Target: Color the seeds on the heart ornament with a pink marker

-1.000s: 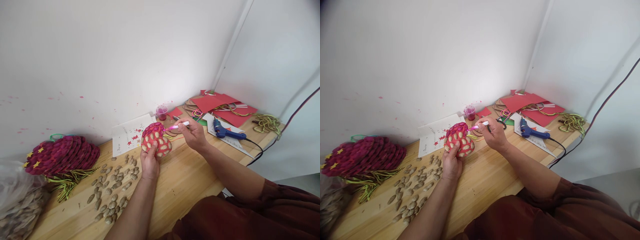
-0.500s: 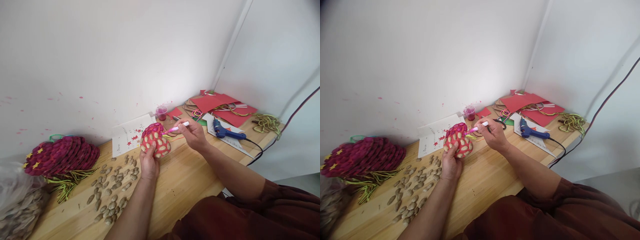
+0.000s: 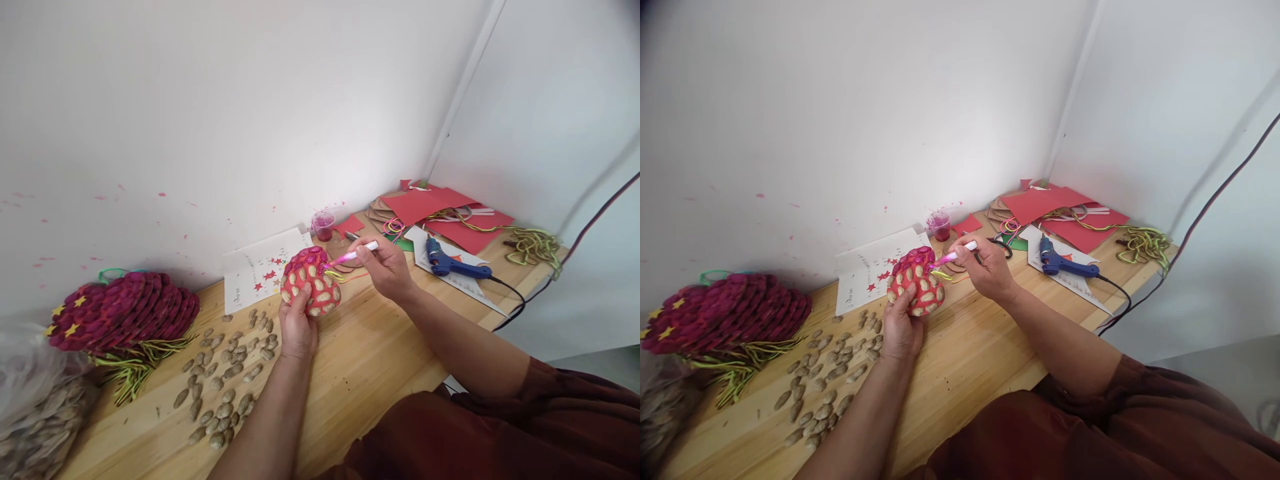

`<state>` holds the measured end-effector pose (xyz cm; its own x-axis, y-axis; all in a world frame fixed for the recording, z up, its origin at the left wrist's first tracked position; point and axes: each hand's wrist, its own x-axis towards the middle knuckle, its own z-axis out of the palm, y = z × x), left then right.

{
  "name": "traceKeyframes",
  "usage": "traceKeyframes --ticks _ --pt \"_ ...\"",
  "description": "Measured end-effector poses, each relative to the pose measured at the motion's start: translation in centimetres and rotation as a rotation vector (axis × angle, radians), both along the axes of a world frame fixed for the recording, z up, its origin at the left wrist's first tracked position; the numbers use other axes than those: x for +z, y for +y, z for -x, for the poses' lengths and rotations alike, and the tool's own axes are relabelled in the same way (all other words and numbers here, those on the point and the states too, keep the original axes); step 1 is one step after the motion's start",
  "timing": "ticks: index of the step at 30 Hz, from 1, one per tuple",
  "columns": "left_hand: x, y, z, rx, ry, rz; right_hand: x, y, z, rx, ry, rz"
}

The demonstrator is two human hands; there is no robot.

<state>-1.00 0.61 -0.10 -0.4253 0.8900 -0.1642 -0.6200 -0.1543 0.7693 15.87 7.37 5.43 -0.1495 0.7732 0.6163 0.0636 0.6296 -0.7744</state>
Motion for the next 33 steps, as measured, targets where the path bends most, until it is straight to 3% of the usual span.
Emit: traceKeyframes --ticks 33 --pt "0.10 0.03 0.00 0.026 -0.025 0.033 -0.14 0.26 -0.16 0.026 0.005 0.021"
